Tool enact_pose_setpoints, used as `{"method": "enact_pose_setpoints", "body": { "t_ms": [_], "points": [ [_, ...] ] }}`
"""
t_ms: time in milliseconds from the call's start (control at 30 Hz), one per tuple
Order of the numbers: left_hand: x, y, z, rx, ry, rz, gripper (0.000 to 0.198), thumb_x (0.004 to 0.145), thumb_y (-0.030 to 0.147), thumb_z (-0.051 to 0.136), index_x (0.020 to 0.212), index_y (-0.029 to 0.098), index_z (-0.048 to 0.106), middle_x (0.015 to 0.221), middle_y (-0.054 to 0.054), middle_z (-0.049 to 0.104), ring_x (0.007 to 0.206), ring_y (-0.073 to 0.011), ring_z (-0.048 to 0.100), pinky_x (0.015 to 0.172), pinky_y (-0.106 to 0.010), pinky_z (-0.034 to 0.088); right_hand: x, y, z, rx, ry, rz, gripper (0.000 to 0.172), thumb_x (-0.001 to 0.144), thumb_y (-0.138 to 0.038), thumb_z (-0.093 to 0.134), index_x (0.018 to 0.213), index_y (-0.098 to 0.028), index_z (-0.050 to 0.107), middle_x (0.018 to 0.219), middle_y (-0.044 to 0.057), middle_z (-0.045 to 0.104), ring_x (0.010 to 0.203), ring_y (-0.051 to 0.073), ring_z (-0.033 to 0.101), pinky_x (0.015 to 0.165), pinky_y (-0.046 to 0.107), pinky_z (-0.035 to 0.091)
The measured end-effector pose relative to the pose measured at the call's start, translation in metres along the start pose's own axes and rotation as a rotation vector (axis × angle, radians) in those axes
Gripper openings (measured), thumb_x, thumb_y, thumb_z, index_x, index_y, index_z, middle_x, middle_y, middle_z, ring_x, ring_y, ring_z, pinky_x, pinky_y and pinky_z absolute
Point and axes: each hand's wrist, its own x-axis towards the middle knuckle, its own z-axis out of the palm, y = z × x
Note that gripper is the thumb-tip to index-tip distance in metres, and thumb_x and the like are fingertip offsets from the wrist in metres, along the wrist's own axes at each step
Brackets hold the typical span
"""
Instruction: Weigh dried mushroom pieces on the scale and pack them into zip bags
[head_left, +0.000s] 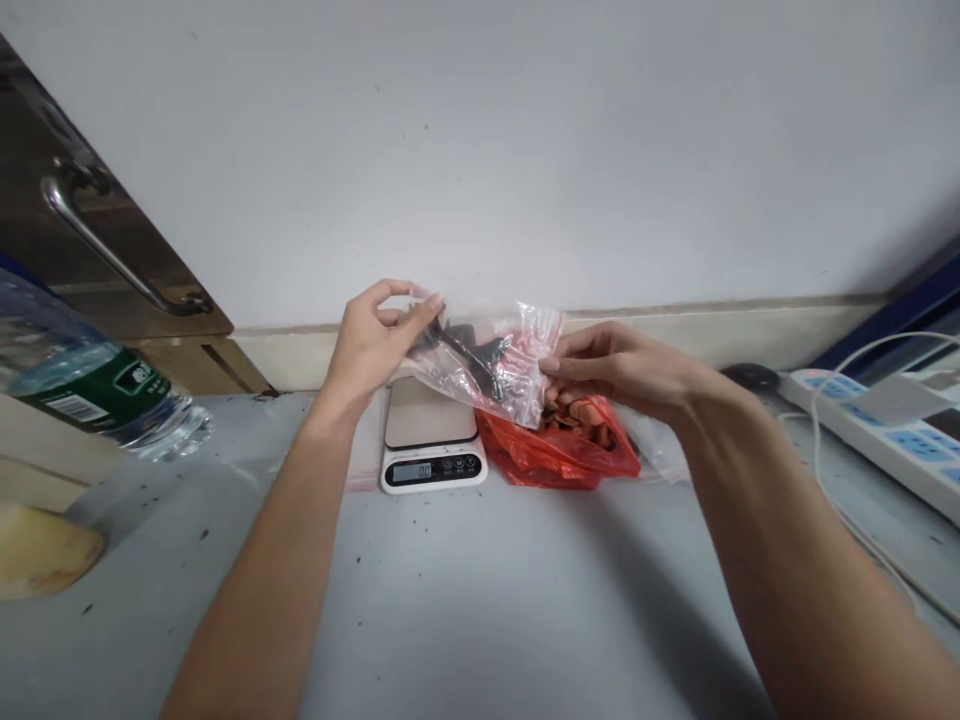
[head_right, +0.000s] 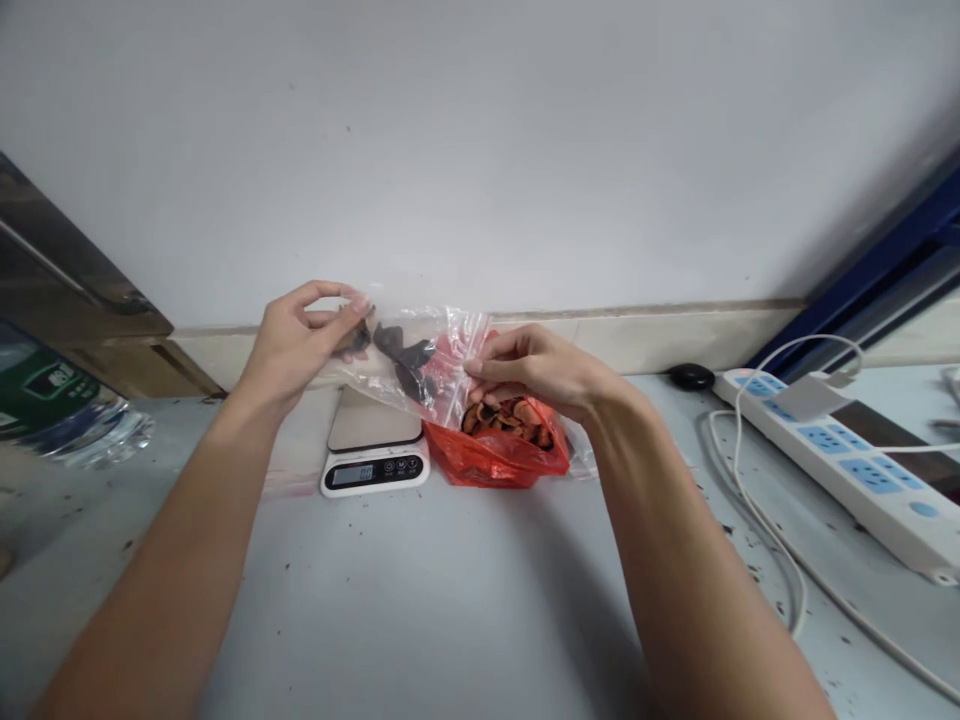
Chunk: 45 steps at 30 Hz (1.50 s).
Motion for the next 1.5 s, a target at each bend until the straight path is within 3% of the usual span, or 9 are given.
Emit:
{"method": "enact_pose_setpoints", "body": {
  "t_ms": [167,267,467,667,967,1133,1267,1433,1500],
  "points": [
    [0.002,-0.006,-0.013,0.214,-0.071,-0.085,0.051,0.075,0.041,0.084,0.117,0.021,0.065,0.079,0.001,0.07,0.064,-0.0165,0.067,0.061,-0.026,0.052,0.002,0.002,0.006,-0.07,-0.061,-0.021,0.034,0.065,-0.041,0.086,0.052,-0.019,0.064,0.052,-0.004,0.055,0.05,0.008,0.044,0.049,0.027,0.033],
    [-0.002,-0.003,-0.015,0.46,-0.097,0.044,0.035,0.073,0.037,0.084,0.099,0.02,0.068,0.099,-0.006,0.073,0.08,-0.0201,0.069,0.073,-0.03,0.054,0.006,0.003,0.017,-0.075,-0.083,-0.018,0.034,0.066,-0.042,0.084,0.053,-0.02,0.062,0.052,-0.005,0.053,0.052,0.009,0.046,0.052,0.027,0.034],
    [-0.019,0.02,0.002,0.417,-0.722,0.091,0.032,0.085,0.051,0.071,0.075,0.021,0.073,0.073,-0.002,0.072,0.068,-0.0176,0.063,0.062,-0.028,0.046,0.016,0.01,0.033,-0.021,-0.056,-0.014,0.044,0.058,-0.047,0.091,0.053,-0.019,0.058,0.052,-0.008,0.047,0.052,0.007,0.038,0.054,0.027,0.027],
    [-0.018,0.024,0.002,0.386,-0.861,0.035,0.026,0.088,0.038,0.062,0.078,0.019,0.076,0.073,-0.002,0.073,0.069,-0.0169,0.066,0.065,-0.028,0.046,0.019,0.016,0.036,0.023,-0.047,-0.054,0.044,0.059,-0.054,0.09,0.057,-0.019,0.063,0.054,-0.005,0.053,0.054,0.009,0.042,0.054,0.029,0.028],
    [-0.02,0.02,0.006,0.336,-0.723,-0.024,0.023,0.071,0.02,0.059,0.049,0.021,0.066,0.051,0.001,0.064,0.054,-0.013,0.059,0.057,-0.025,0.042,0.017,0.012,0.042,-0.022,-0.007,-0.049,0.031,0.065,-0.04,0.077,0.052,-0.021,0.056,0.053,-0.004,0.05,0.054,0.011,0.043,0.054,0.029,0.031],
    [-0.016,0.019,-0.005,0.406,-0.369,-0.04,0.021,0.069,0.019,0.062,0.049,0.021,0.069,0.051,0.0,0.067,0.052,-0.014,0.061,0.055,-0.024,0.043,0.013,0.004,0.042,-0.232,0.293,0.044,0.035,0.074,-0.029,0.065,0.051,-0.024,0.039,0.05,-0.006,0.039,0.051,0.011,0.034,0.053,0.029,0.028],
    [-0.02,0.02,-0.003,0.392,-0.348,0.065,0.02,0.069,0.018,0.061,0.05,0.02,0.067,0.048,0.001,0.065,0.049,-0.0139,0.059,0.052,-0.024,0.043,0.017,-0.001,0.046,-0.444,0.551,-0.23,0.023,0.069,-0.015,0.063,0.058,-0.024,0.045,0.062,-0.003,0.051,0.064,0.015,0.047,0.065,0.03,0.039],
    [-0.03,0.023,0.013,0.32,-0.38,0.277,0.016,0.073,0.017,0.06,0.058,0.019,0.066,0.055,0.002,0.065,0.053,-0.0121,0.057,0.051,-0.023,0.042,0.015,0.001,0.049,-0.559,0.226,-0.214,0.01,0.075,-0.021,0.06,0.072,-0.02,0.069,0.07,0.002,0.066,0.07,0.019,0.06,0.066,0.031,0.047],
    [-0.03,0.023,0.014,0.303,-0.351,0.323,0.016,0.078,0.02,0.062,0.064,0.019,0.069,0.062,0.0,0.069,0.059,-0.0141,0.062,0.057,-0.024,0.049,0.01,0.001,0.045,-0.541,0.151,-0.159,0.023,0.075,-0.03,0.07,0.096,-0.021,0.075,0.082,0.004,0.071,0.077,0.022,0.064,0.069,0.033,0.05]
  ]
}}
